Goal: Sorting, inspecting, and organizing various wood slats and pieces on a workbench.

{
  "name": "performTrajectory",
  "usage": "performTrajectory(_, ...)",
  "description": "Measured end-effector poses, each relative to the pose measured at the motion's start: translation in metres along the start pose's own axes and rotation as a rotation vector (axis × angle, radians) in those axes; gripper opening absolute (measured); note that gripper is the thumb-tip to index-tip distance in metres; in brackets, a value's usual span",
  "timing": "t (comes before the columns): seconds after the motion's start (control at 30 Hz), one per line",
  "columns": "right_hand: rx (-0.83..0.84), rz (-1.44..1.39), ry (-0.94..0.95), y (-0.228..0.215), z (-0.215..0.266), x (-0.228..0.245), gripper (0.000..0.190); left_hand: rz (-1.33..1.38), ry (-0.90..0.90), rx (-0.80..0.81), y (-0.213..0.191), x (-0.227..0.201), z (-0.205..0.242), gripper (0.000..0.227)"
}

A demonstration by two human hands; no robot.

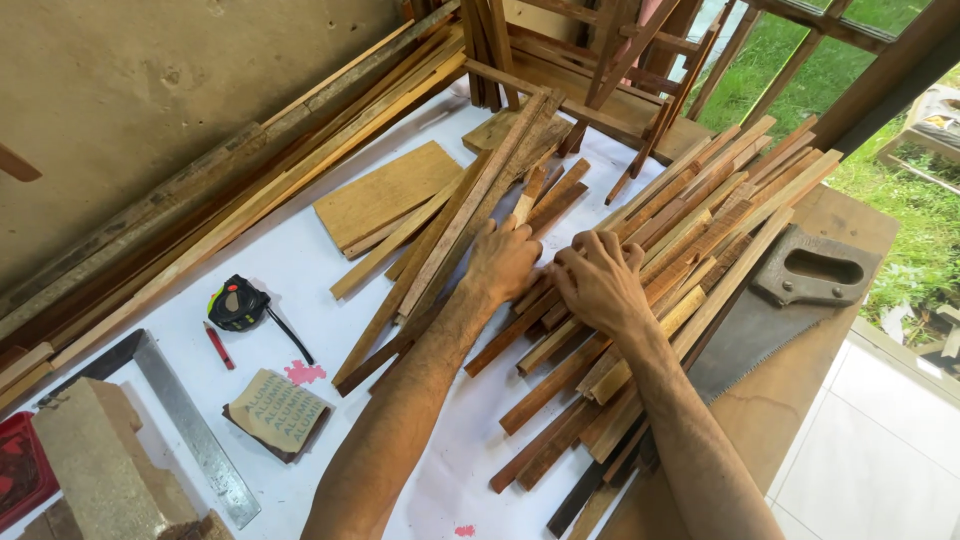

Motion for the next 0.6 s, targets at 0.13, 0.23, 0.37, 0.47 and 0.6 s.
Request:
performTrajectory(0.13,-0.097,-0.058,-0.040,-0.001,0.001,-0.010,0.030,0.015,-0.031,-0.026,-0.003,0.001,0.004,0.033)
performTrajectory(0.23,-0.178,-0.086,-0.091,-0.007,0.000,-0.008,0.027,0.075,-0.052,0.018,-0.003,0.005,0.004,0.022)
performTrajectory(0.37,-0.179,-0.084,-0.074,-0.006,0.000,-0.009,0.025,0.024,-0.108,0.028,0.018,0.022,0.003,0.011)
performTrajectory(0.47,-0.180,-0.084,-0.056,-0.004,-0.003,-0.011,0.025,0.030,-0.100,0.000,0.022,0.032,0.002,0.010)
performTrajectory(0.6,-0.171,-0.076,-0.031,-0.001,-0.003,-0.015,0.025,0.113,-0.055,-0.015,0.006,0.022,0.006,0.043)
Point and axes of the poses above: each hand's wrist, its own z-axis away from the middle knuckle, its own y-axis out of the palm, x = y × z, the point moved 10 cm from there along -z, towards the middle knuckle, and after that the axes turned 10 degrees about y, right-handed, at the moved point
